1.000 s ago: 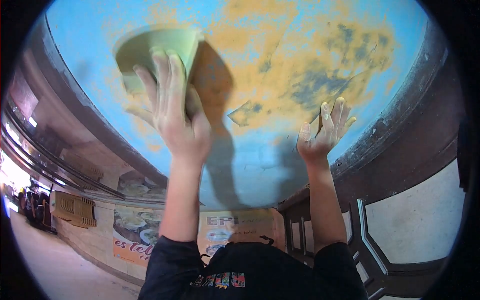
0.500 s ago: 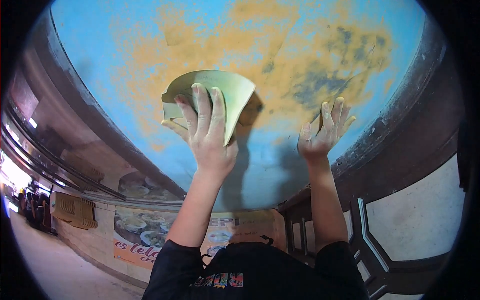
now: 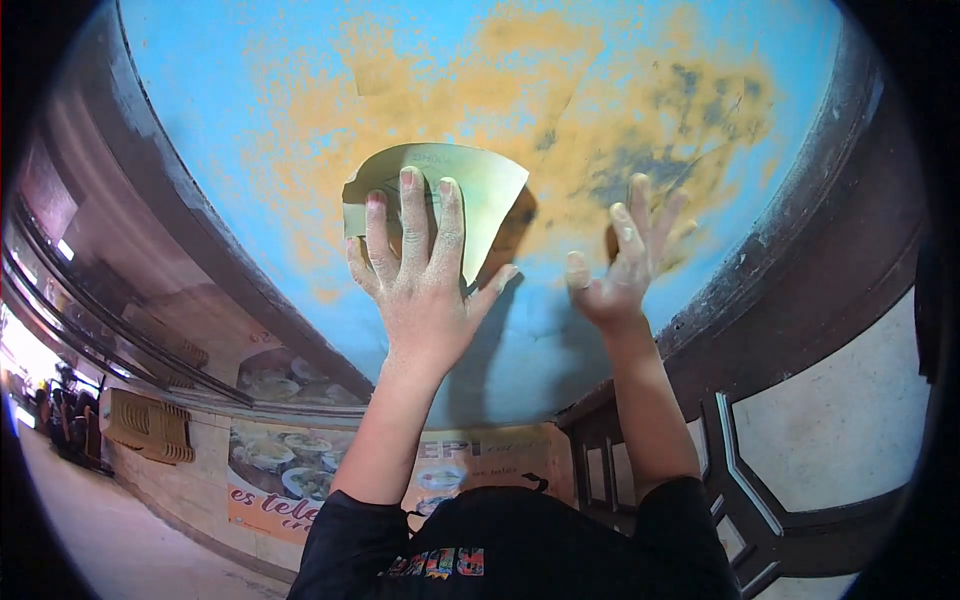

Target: Sanding a patch on a ceiling using sandpaper.

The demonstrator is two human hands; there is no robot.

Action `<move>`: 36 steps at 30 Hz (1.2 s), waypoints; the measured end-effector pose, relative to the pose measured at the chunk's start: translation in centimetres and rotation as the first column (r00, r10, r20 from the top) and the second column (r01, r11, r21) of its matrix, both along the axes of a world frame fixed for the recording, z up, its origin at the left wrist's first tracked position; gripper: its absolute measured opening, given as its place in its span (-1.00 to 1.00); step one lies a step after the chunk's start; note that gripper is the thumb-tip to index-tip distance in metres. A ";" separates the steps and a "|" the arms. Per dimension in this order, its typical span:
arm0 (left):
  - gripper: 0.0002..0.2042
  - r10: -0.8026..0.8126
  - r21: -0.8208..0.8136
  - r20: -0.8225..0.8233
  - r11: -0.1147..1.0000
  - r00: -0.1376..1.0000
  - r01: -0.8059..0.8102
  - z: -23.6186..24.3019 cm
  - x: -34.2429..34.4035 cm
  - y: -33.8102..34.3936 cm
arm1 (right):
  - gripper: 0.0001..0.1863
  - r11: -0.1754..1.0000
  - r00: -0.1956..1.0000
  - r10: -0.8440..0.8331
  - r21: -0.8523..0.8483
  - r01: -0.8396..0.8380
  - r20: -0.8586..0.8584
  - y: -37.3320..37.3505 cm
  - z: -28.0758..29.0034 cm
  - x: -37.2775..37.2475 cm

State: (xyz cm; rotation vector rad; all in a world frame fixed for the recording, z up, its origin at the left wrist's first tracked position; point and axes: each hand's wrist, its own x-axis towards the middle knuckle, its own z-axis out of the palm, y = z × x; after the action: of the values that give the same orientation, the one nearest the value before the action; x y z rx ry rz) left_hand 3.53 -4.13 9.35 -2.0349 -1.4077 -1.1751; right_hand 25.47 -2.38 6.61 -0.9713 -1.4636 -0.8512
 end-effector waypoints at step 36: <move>-0.50 -0.021 0.311 -0.176 0.948 0.984 0.076 2.2 -7.0 5.1 | -0.50 0.954 0.772 -0.164 -0.100 0.283 0.615 -1.8 8.9 -9.1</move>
State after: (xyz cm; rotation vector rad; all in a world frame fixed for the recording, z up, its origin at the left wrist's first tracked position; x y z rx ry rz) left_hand -3.43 0.98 11.59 -1.8996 -1.0196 -1.1335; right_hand 16.41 -4.18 15.53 -1.0869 -2.0277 -1.3015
